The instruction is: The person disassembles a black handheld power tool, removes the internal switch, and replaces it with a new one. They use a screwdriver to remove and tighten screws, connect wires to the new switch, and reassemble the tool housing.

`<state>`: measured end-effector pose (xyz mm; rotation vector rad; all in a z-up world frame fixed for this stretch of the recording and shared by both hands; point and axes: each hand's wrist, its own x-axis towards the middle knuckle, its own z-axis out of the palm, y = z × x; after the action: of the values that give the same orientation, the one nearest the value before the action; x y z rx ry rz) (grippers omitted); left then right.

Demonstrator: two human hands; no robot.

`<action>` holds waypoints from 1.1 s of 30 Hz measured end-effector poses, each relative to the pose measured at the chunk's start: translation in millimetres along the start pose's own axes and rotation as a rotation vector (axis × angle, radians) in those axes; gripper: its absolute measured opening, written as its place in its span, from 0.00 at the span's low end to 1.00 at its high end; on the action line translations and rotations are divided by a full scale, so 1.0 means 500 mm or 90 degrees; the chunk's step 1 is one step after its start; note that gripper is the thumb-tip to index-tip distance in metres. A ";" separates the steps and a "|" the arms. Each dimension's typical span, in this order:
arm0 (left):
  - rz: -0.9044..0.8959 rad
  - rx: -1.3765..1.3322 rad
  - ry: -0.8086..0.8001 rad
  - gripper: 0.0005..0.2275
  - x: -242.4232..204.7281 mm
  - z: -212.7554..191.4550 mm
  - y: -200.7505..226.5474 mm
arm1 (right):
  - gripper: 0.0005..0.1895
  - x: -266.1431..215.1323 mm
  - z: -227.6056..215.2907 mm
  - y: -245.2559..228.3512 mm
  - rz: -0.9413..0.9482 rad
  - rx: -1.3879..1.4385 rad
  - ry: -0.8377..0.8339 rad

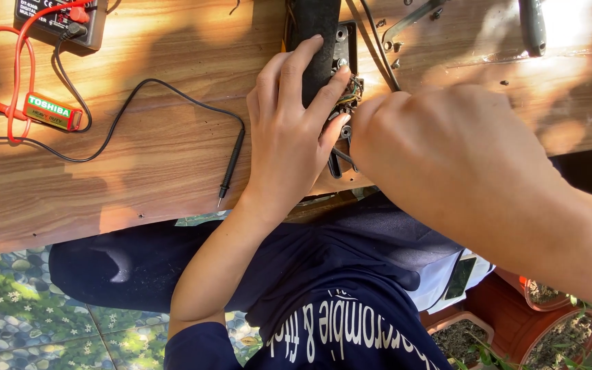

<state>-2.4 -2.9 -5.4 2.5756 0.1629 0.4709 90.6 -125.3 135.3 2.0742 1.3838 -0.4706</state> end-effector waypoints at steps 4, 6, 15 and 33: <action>-0.009 -0.002 0.008 0.21 -0.004 0.003 -0.002 | 0.10 -0.003 -0.007 0.011 -0.198 -0.302 0.131; -0.011 0.000 -0.004 0.25 -0.003 0.004 -0.002 | 0.14 0.004 0.002 0.016 -0.231 -0.314 0.118; 0.003 0.017 0.004 0.25 -0.001 0.003 0.003 | 0.09 0.026 0.006 0.000 -0.042 0.001 -0.022; -0.021 -0.006 0.029 0.20 -0.004 0.009 0.007 | 0.07 0.015 0.005 -0.001 -0.147 -0.268 0.172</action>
<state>-2.5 -8.1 -7.7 2.5501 0.2185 0.5165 93.3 -121.6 128.6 1.6856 1.7190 0.0195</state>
